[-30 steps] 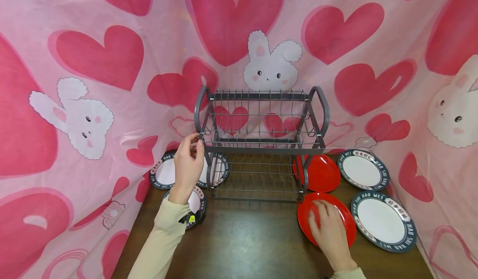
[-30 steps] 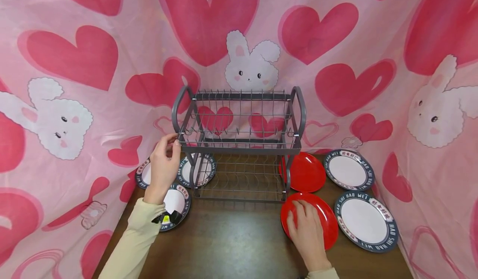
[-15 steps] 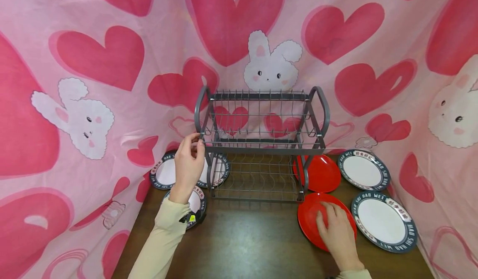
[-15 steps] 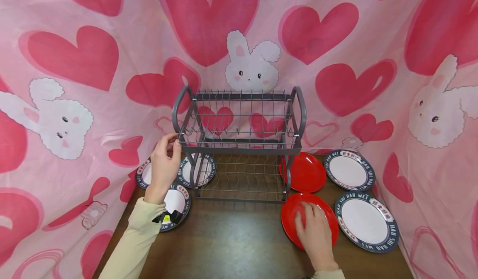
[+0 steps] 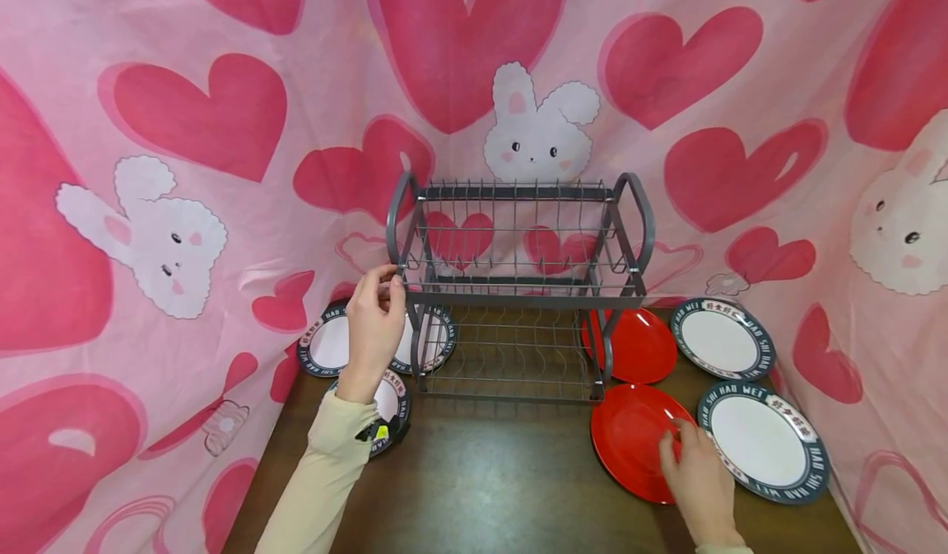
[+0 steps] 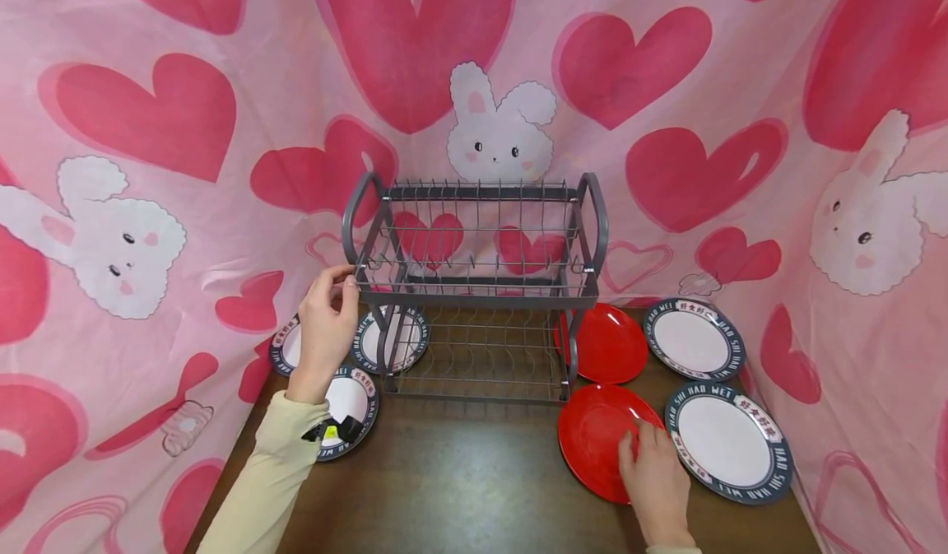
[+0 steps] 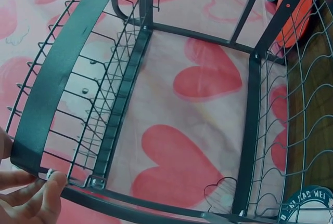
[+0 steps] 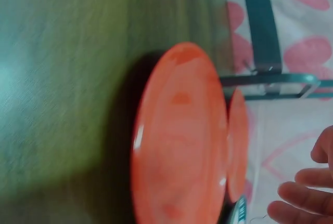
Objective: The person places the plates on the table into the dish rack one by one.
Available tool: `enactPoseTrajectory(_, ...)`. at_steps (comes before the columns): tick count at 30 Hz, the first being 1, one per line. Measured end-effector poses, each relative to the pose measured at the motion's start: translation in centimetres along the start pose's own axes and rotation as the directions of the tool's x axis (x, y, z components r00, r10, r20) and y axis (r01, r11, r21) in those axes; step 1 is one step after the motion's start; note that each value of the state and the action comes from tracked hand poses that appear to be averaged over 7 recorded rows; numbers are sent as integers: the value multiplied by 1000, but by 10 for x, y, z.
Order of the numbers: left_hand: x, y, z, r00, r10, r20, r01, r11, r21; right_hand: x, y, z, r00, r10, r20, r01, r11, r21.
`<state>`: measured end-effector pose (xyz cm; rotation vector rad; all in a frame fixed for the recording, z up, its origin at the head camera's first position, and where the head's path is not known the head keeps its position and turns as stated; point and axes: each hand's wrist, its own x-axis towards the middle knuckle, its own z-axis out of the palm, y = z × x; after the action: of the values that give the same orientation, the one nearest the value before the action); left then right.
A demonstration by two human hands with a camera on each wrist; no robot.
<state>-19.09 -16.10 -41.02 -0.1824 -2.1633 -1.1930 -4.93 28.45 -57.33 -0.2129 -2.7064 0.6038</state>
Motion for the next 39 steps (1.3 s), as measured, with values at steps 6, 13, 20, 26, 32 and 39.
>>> enactPoseTrajectory(6, 1, 1, 0, 1000, -10, -25, 11, 1000, 20, -4, 19, 0, 986, 151, 63, -149, 988, -41)
enactPoseTrajectory(13, 3, 4, -2, 998, -53, -21, 54, 995, 81, -5, 39, 4, 951, 264, 162, -252, 963, -92)
enactPoseTrajectory(20, 2, 3, -3, 998, -57, -5, 57, 993, 99, -10, 47, 9, 931, 305, 199, -290, 952, -100)
enactPoseTrajectory(26, 1, 3, -4, 998, -67, 8, 66, 992, 107, -12, 53, 12, 903, 334, 270, -313, 942, -121)
enactPoseTrajectory(32, 1, 4, -5, 995, -94, 23, 91, 989, 114, -14, 57, 15, 899, 343, 271, -321, 939, -126)
enactPoseTrajectory(39, 1, 4, -4, 994, -100, 32, 96, 990, 108, -21, 62, 19, 915, 337, 223, -326, 941, -87)
